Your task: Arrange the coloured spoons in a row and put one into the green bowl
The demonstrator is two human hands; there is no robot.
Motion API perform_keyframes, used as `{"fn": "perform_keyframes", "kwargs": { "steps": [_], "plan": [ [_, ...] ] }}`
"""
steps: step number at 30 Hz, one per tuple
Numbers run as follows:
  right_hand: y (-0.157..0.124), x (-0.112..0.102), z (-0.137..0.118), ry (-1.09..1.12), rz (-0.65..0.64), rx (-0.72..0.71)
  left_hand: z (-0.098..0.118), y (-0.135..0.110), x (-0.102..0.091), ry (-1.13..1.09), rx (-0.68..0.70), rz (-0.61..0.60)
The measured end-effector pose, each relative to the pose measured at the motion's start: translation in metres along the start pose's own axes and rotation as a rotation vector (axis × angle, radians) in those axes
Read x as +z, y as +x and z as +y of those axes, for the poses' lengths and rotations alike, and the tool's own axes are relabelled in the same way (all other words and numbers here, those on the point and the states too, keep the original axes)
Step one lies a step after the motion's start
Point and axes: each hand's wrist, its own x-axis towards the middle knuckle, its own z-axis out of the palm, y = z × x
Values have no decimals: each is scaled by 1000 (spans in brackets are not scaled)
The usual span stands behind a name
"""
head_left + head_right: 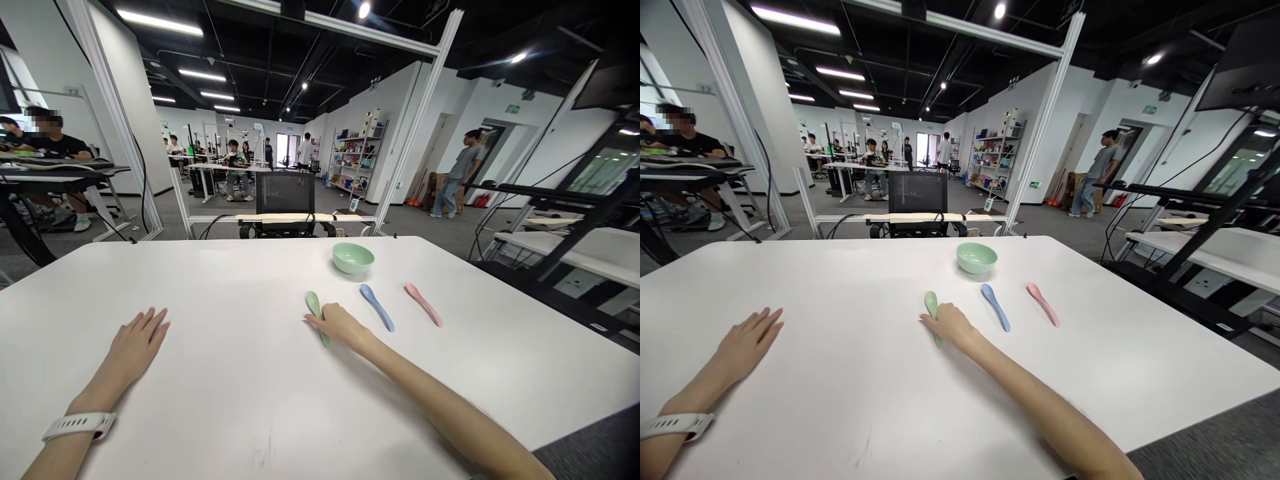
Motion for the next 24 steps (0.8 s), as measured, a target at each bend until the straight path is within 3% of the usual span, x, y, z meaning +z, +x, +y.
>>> {"fn": "perform_keyframes", "kwargs": {
  "steps": [24],
  "plan": [
    [12, 1, 15, -13, 17, -47, 8, -4, -7, -20, -12, 22]
  ]
}}
